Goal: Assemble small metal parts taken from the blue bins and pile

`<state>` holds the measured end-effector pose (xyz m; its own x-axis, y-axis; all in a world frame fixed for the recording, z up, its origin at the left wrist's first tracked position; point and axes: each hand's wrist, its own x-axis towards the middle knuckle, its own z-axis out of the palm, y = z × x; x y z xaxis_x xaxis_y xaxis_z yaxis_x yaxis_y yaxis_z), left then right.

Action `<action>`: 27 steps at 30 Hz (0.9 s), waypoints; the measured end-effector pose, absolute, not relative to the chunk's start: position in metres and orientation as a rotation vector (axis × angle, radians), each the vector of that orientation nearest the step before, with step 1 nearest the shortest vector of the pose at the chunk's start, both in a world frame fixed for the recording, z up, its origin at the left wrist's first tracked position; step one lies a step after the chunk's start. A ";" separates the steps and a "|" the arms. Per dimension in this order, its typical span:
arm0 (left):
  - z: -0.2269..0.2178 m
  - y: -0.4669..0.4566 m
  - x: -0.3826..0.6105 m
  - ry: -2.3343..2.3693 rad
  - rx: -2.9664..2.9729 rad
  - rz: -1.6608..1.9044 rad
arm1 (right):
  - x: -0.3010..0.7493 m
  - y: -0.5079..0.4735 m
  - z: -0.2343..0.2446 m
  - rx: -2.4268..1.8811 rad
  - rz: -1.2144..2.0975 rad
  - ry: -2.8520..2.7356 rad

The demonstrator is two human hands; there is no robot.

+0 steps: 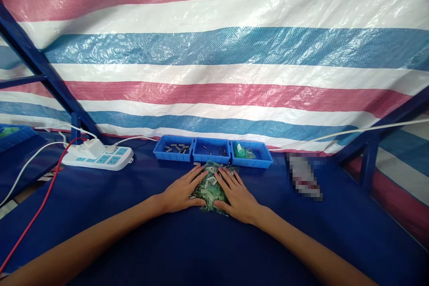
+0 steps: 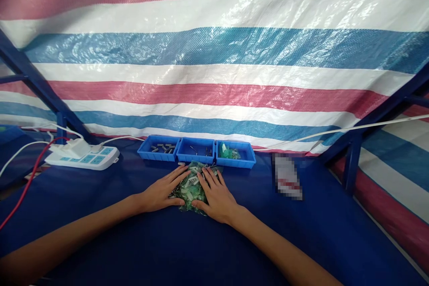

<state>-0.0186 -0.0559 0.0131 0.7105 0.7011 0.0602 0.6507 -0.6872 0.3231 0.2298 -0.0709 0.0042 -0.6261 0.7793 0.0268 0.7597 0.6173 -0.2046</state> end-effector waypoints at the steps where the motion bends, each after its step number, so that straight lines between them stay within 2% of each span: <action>1: 0.013 -0.056 -0.018 1.061 2.642 0.262 | 0.230 -0.071 0.004 -1.299 0.260 -2.724; 18: 0.019 -0.048 -0.017 1.028 2.626 0.302 | 0.235 -0.074 0.020 -1.211 0.345 -2.616; 22: 0.018 -0.047 -0.018 1.023 2.648 0.292 | 0.235 -0.067 0.020 -1.442 0.208 -2.329; 27: 0.021 -0.046 -0.017 0.972 2.692 0.311 | 0.232 -0.046 0.020 -1.743 0.101 -2.349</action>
<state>-0.0173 -0.0460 0.0214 0.7532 0.6484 0.1107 0.5924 -0.7418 0.3144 0.2317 -0.0457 0.0200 -0.2756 0.9523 0.1309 0.9377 0.2963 -0.1817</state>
